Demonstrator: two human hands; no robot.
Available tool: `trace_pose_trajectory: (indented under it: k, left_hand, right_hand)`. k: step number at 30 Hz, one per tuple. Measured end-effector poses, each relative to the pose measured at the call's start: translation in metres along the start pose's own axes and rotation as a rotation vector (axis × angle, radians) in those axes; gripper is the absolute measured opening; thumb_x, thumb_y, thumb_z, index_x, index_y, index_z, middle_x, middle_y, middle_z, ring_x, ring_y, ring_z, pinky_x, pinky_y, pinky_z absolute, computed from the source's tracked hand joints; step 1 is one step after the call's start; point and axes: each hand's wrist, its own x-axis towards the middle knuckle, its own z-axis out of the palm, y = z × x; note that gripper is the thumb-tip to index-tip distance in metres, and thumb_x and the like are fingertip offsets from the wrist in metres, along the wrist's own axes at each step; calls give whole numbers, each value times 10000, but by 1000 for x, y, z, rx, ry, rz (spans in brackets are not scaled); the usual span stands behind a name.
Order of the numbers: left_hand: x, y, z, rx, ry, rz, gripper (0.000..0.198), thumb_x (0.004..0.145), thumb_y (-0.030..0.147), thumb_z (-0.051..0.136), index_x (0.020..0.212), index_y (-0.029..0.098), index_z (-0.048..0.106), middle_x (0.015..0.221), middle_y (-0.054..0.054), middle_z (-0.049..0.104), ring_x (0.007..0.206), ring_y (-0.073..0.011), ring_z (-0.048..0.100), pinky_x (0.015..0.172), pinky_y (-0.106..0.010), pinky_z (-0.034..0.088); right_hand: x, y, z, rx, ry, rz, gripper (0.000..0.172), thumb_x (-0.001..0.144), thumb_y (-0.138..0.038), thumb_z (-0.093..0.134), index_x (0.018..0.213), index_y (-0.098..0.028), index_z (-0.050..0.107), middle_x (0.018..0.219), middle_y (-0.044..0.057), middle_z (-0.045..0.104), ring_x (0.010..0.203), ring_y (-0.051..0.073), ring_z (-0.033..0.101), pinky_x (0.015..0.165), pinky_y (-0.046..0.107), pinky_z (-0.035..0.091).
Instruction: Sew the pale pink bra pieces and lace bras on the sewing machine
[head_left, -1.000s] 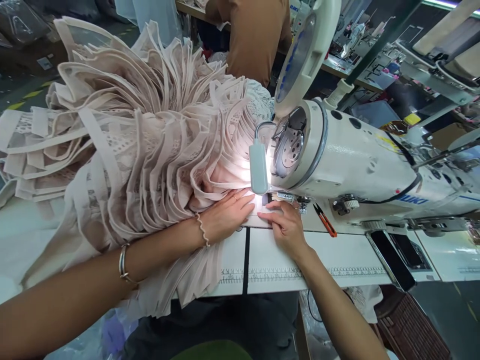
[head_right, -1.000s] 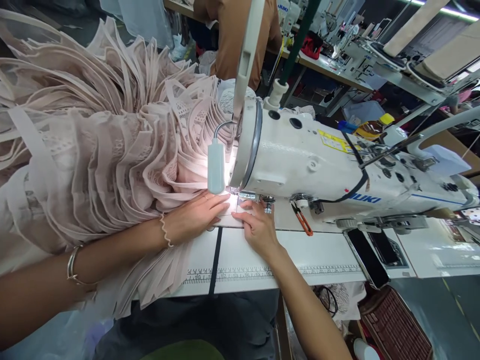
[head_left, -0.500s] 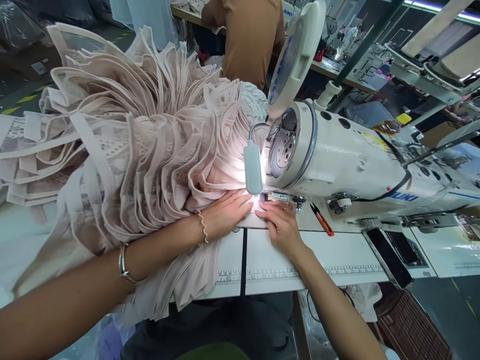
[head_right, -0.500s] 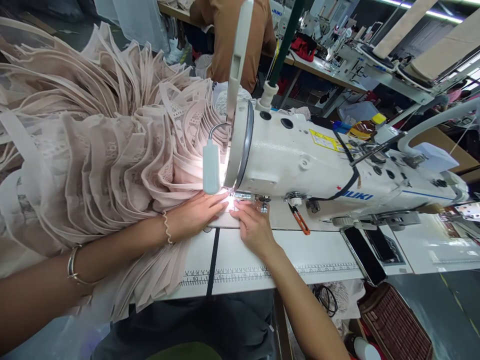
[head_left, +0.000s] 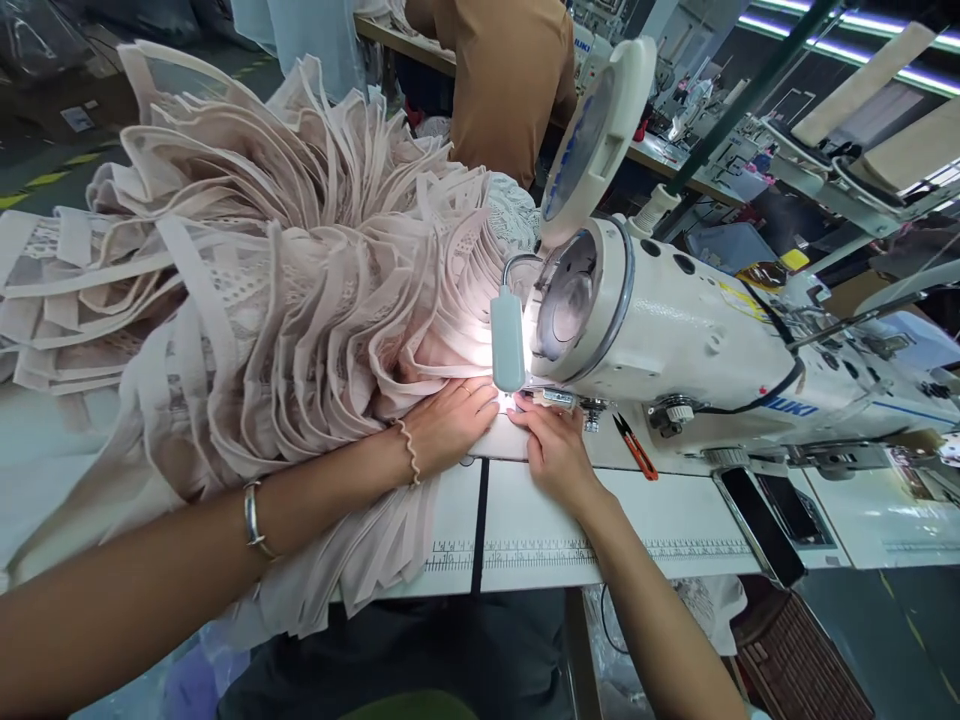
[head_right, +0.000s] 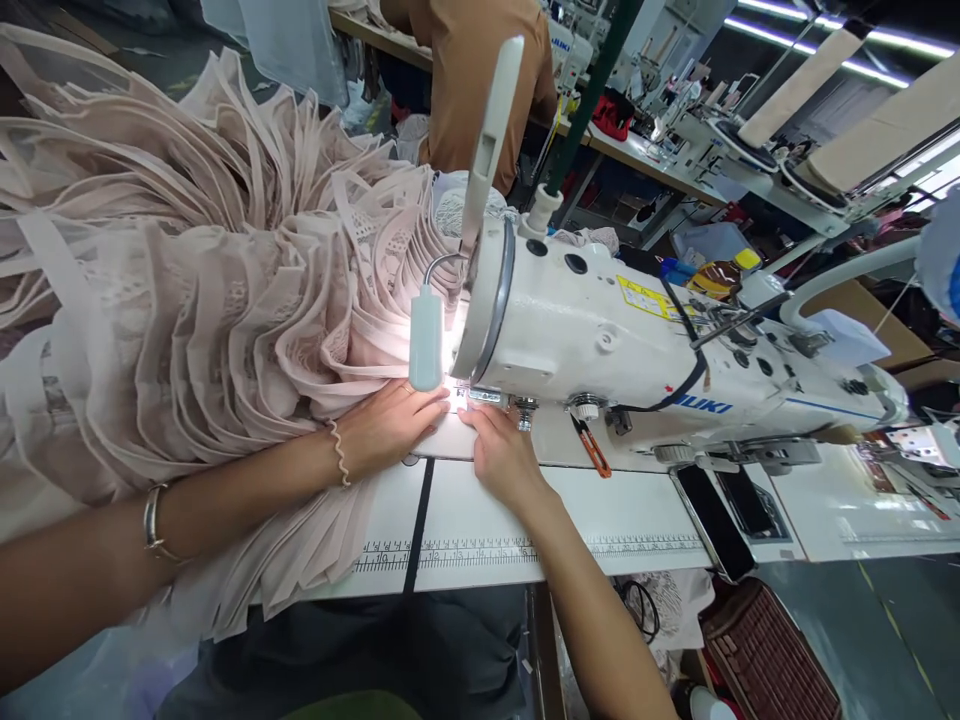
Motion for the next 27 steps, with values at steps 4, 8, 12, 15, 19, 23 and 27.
trace_pose_trajectory:
  k: [4, 8, 12, 15, 19, 23, 27]
  left_hand:
    - [0, 1, 0, 58, 32, -4, 235, 1014, 130, 423, 972, 139, 654, 1020, -91, 678, 947, -224, 575, 808, -338, 436]
    - [1, 3, -4, 77, 5, -42, 154, 991, 159, 508, 965, 136, 658, 973, -82, 669, 944, -235, 566, 778, -340, 413]
    - [4, 4, -6, 82, -45, -72, 116, 967, 229, 594, 993, 134, 657, 946, -88, 664, 964, -248, 570, 777, -335, 399]
    - [6, 4, -5, 74, -79, -106, 156, 960, 277, 627, 1024, 137, 655, 987, -92, 673, 979, -252, 580, 781, -339, 408]
    - [9, 5, -4, 64, -117, -160, 217, 936, 340, 673, 1004, 134, 656, 1009, -96, 672, 984, -259, 598, 793, -348, 421]
    - [10, 8, -5, 89, -72, -203, 241, 928, 338, 679, 1038, 125, 654, 1031, -126, 666, 1002, -280, 601, 800, -366, 418]
    - [10, 11, -5, 105, -58, -106, 179, 988, 217, 540, 1009, 92, 666, 954, -142, 670, 945, -276, 605, 808, -401, 416]
  right_hand:
    - [3, 1, 0, -10, -24, 3, 488, 849, -39, 396, 1195, -210, 695, 1298, 75, 684, 1093, 232, 620, 966, 397, 473]
    - [3, 3, 2, -58, -63, 16, 543, 847, -40, 386, 1283, -218, 657, 1314, 79, 674, 1065, 243, 613, 984, 426, 462]
    - [4, 4, 3, -138, -119, 16, 594, 856, -41, 357, 1362, -222, 609, 1347, 81, 656, 1044, 257, 613, 975, 450, 457]
    - [4, 4, 5, -166, -141, 8, 601, 864, -22, 324, 1372, -195, 595, 1375, 102, 637, 1085, 270, 608, 1018, 486, 420]
    - [4, 5, 8, -162, -108, 14, 590, 862, -11, 331, 1361, -193, 588, 1333, 111, 661, 1111, 268, 599, 1054, 485, 386]
    - [9, 2, 10, -199, -51, 91, 551, 866, -41, 353, 1341, -178, 596, 1232, 141, 694, 1121, 305, 584, 1029, 502, 395]
    - [18, 2, 8, -245, -126, 206, 532, 874, -83, 378, 1329, -216, 618, 1056, 151, 724, 1012, 331, 611, 973, 546, 400]
